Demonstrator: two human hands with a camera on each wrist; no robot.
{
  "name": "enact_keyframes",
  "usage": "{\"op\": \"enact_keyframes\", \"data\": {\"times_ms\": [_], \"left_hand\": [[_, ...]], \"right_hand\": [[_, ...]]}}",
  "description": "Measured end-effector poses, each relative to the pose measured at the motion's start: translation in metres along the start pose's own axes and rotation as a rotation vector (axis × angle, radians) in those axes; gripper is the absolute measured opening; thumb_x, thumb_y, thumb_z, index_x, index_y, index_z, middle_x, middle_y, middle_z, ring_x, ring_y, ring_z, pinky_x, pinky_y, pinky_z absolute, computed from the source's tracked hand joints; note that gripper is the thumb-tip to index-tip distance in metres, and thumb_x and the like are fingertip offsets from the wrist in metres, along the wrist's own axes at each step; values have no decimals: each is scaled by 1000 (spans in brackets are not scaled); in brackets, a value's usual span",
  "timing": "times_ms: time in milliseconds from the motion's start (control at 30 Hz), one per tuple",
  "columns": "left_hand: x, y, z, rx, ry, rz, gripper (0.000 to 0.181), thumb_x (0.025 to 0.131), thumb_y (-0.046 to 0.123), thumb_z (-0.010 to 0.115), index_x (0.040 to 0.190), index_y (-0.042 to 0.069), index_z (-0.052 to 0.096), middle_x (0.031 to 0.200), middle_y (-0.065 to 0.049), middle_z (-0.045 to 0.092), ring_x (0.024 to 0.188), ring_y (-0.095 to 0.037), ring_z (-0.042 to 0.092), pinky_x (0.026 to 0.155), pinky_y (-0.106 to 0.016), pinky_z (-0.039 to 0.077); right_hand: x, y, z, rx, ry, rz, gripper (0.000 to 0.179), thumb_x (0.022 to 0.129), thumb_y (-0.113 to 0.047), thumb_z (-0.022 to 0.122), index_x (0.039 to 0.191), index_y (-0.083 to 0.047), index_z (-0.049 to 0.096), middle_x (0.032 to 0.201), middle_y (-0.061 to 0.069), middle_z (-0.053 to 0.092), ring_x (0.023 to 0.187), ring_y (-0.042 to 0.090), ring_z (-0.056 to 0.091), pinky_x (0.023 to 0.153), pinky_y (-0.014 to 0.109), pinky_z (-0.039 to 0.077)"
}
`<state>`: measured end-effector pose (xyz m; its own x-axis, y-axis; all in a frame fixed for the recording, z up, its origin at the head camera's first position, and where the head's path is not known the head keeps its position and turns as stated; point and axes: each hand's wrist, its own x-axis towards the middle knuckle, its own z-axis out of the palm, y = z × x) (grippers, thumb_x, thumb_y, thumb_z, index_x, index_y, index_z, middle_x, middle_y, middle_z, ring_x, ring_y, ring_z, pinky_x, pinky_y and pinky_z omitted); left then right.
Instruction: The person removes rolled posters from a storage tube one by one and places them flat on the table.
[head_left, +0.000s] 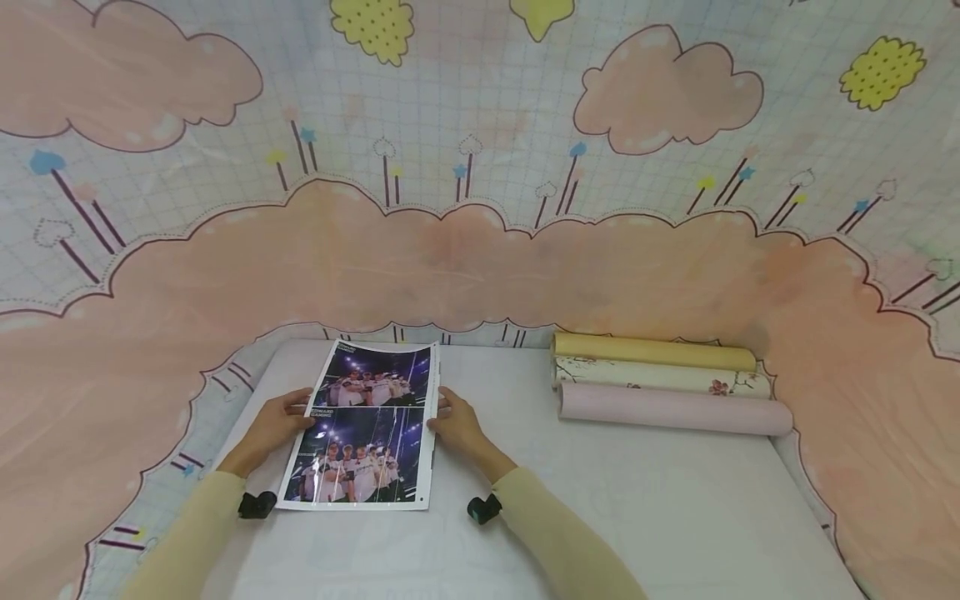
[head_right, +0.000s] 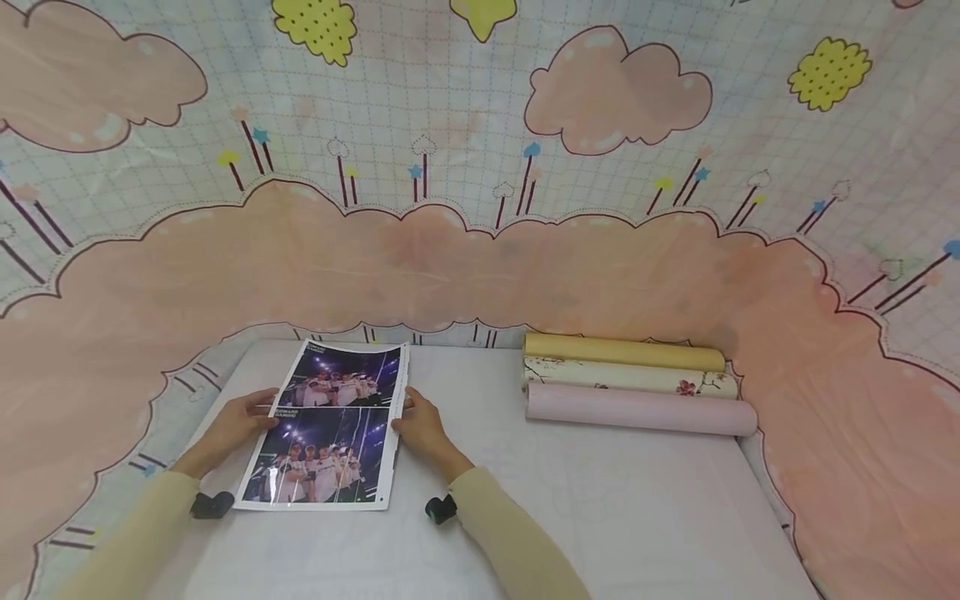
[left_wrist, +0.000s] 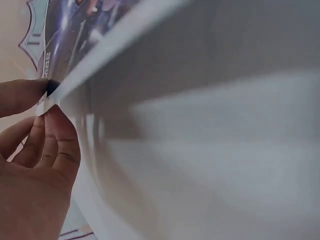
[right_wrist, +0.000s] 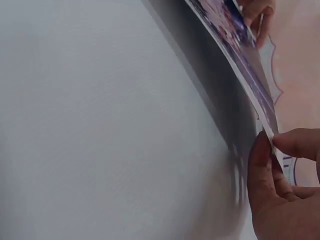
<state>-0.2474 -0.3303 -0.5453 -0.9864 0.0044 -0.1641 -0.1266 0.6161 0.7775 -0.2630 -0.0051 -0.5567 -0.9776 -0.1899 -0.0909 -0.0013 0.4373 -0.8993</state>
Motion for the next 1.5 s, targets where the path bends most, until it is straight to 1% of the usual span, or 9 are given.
{"op": "enact_keyframes", "data": {"times_ms": [100,167,400,633,800,933,1067,1300,1500], "left_hand": [[6,-2,-5,1,-10,-10,66,90,5,59,149,-8,30,139,-36,46,118,-46,57,97,-53,49],[8,-4,-7,-3,-15,-28,67,90,4,59,148,-9,30,140,-36,45,118,-46,56,97,-52,49],[16,-9,-8,-16,-9,-32,70,88,2,60,149,-10,28,140,-37,45,124,-48,52,101,-55,45],[24,-15,-4,-38,33,25,71,87,-3,60,149,-8,26,138,-37,47,123,-48,53,98,-52,49],[26,-15,-2,-57,65,42,67,88,-5,58,148,-9,27,139,-39,45,126,-50,50,100,-54,47],[22,-7,-4,-48,72,28,61,93,1,54,147,-10,27,143,-39,39,132,-52,43,107,-59,40],[16,3,-9,-30,112,30,55,98,6,49,146,-11,29,146,-38,36,135,-52,38,111,-60,34],[0,21,-22,-14,191,50,49,101,10,46,144,-11,34,145,-36,40,133,-51,42,108,-59,37],[-19,39,-23,8,232,109,45,101,11,48,141,-9,40,142,-33,45,127,-50,49,103,-56,42]], "right_hand": [[3,-3,2,-17,-22,17,71,82,-5,71,146,0,41,121,15,64,102,24,66,97,39,53],[5,-5,2,-23,-38,15,72,82,-4,71,146,0,41,122,16,66,103,25,66,101,41,50],[17,-9,4,-36,-64,19,71,82,-3,69,146,3,39,123,18,66,98,23,68,96,36,53],[24,-11,3,-92,-46,23,64,84,-6,66,143,4,44,125,19,66,112,30,65,107,41,46],[22,-10,1,-122,-47,28,57,85,-8,66,138,4,50,123,18,68,118,31,62,108,42,45],[21,-9,-1,-156,-38,7,51,85,-10,66,133,2,56,120,17,69,114,31,64,103,41,48],[20,-8,-5,-161,-20,7,46,86,-11,66,131,-4,58,121,15,67,110,29,65,97,39,52],[7,-18,-19,22,-34,-2,46,88,-11,66,133,-8,57,125,13,64,90,19,68,72,28,56],[-8,-25,-33,32,-33,-61,44,91,-15,64,135,-12,55,127,9,63,97,19,68,72,28,56]]}}
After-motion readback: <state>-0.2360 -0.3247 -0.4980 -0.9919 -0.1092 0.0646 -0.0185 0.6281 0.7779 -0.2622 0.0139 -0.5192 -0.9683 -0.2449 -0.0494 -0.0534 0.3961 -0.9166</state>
